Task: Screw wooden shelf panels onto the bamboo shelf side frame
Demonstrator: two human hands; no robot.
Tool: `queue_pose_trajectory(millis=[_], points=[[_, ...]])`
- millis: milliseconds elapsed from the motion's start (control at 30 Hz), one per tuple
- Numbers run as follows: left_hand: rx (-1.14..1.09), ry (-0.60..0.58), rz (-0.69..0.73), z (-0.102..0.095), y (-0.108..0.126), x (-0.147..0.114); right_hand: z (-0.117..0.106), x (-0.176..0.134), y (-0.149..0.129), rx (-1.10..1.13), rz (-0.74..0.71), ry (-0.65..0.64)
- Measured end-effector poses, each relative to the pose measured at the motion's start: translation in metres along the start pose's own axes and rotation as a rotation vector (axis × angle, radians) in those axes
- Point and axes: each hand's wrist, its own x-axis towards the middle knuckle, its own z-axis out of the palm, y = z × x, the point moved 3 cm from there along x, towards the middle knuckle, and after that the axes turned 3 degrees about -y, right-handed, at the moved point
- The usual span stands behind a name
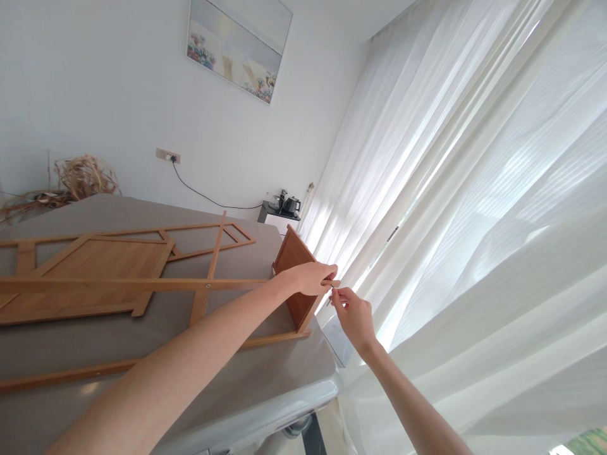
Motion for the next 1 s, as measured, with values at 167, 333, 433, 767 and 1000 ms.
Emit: queue_pose_trajectory(millis=[167,333,433,767,1000], points=[[-0.003,0.002,-0.010,0.0001,0.0014,-0.0005,0.0010,-0.0019,-0.0015,-0.122,-0.081,0.064],[-0.006,0.002,-0.013,0.0007,0.0015,0.0001,-0.0003,-0.0049,0.0007,-0.241,-0.261,0.128],[0.002,0.007,-0.006,0.0007,0.0010,0.0006,-0.0014,-0.0037,0.0021,-0.326,-0.364,0.135],[0.031,0.032,0.017,-0.0005,0.0030,-0.0007,-0.0031,0.0009,0.0016,-0.428,-0.446,0.148],[0.017,0.038,0.033,0.0007,0.0002,0.0004,-0.0055,0.0019,-0.0013,-0.461,-0.479,0.131]])
